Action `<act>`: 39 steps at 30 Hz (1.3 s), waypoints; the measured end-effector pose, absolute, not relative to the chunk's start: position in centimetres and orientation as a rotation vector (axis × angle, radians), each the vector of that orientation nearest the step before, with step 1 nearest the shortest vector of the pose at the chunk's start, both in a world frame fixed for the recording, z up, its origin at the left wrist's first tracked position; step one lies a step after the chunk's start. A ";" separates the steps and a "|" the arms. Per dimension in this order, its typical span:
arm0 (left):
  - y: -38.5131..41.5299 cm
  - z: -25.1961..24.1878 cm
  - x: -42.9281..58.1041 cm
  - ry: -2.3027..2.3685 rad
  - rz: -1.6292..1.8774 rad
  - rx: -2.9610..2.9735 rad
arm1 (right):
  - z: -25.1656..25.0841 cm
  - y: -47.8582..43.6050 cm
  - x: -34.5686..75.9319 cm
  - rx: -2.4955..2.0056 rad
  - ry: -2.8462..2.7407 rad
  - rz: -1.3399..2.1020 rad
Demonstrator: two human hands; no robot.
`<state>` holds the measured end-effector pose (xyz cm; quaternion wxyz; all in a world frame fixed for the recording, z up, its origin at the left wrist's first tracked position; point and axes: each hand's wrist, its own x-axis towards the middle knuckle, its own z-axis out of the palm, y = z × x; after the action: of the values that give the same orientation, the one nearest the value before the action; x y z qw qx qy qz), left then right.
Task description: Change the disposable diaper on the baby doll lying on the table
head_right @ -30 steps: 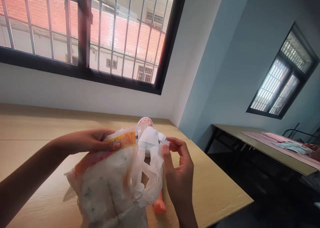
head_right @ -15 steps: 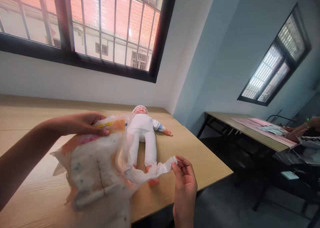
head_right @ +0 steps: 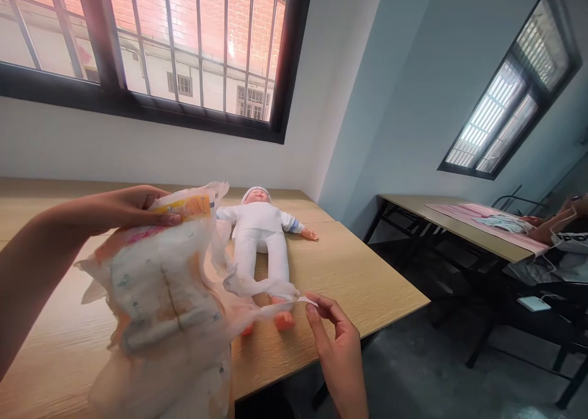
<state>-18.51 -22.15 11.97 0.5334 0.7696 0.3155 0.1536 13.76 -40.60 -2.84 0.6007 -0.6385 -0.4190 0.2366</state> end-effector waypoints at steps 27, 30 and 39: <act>-29.5 11.7 -12.3 0.472 0.191 2.143 | 3.9 -39.0 4.3 -0.756 -1.117 1.200; -29.8 11.9 -12.4 0.454 0.187 2.150 | 3.9 -39.1 3.8 -0.748 -1.051 1.187; -28.8 12.3 -13.6 0.522 0.055 2.256 | 4.8 -39.8 3.8 -0.838 -0.926 1.123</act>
<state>-13.61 -28.83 12.28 0.4012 0.8922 0.2065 0.0218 3.83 -39.82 4.78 0.6677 -0.3716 -0.4105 0.4976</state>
